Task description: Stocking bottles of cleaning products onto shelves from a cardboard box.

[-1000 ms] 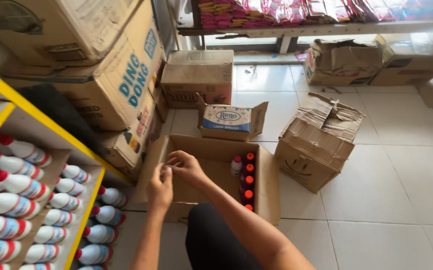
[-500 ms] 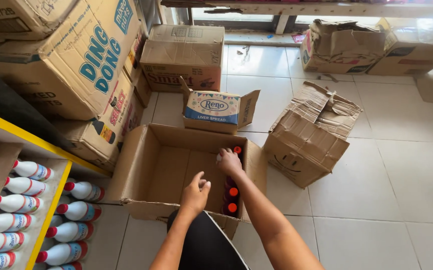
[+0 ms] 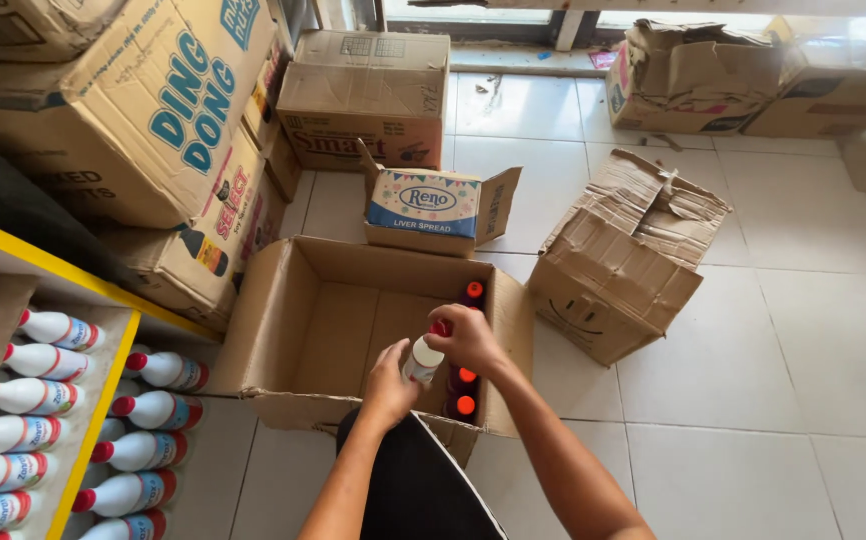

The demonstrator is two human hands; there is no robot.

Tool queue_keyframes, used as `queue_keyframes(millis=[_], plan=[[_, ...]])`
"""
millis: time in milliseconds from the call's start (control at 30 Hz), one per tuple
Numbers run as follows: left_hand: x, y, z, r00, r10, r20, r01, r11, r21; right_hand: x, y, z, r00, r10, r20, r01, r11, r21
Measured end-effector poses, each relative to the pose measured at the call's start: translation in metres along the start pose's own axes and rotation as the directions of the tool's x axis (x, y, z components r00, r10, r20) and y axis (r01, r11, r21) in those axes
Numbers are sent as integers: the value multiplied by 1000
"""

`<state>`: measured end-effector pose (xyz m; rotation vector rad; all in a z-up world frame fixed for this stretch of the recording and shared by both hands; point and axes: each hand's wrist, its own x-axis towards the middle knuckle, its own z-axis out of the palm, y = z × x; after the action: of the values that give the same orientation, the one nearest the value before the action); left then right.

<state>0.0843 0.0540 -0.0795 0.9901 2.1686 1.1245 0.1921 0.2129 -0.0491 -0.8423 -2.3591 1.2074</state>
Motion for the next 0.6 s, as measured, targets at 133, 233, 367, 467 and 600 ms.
queue_keyframes(millis=[133, 233, 367, 467, 600], plan=[[-9, 40, -19, 985, 48, 166, -37, 997, -69, -2, -18, -41, 998, 49, 39, -59, 938, 341], [-6, 34, -15, 947, -74, 312, 159, 953, -257, 0, -11, -40, 991, 133, 2, -112, 829, 548], [5, -3, -2, 932, -2, 363, 159, 901, -403, -31, 22, 6, 977, 199, 79, -203, 750, 629], [7, -10, -6, 884, -104, 455, 360, 773, -522, -72, 10, 32, 890, 302, 343, -453, 491, 744], [6, -11, -8, 848, -156, 506, 437, 747, -501, -90, -13, 29, 867, 352, 351, -455, 276, 847]])
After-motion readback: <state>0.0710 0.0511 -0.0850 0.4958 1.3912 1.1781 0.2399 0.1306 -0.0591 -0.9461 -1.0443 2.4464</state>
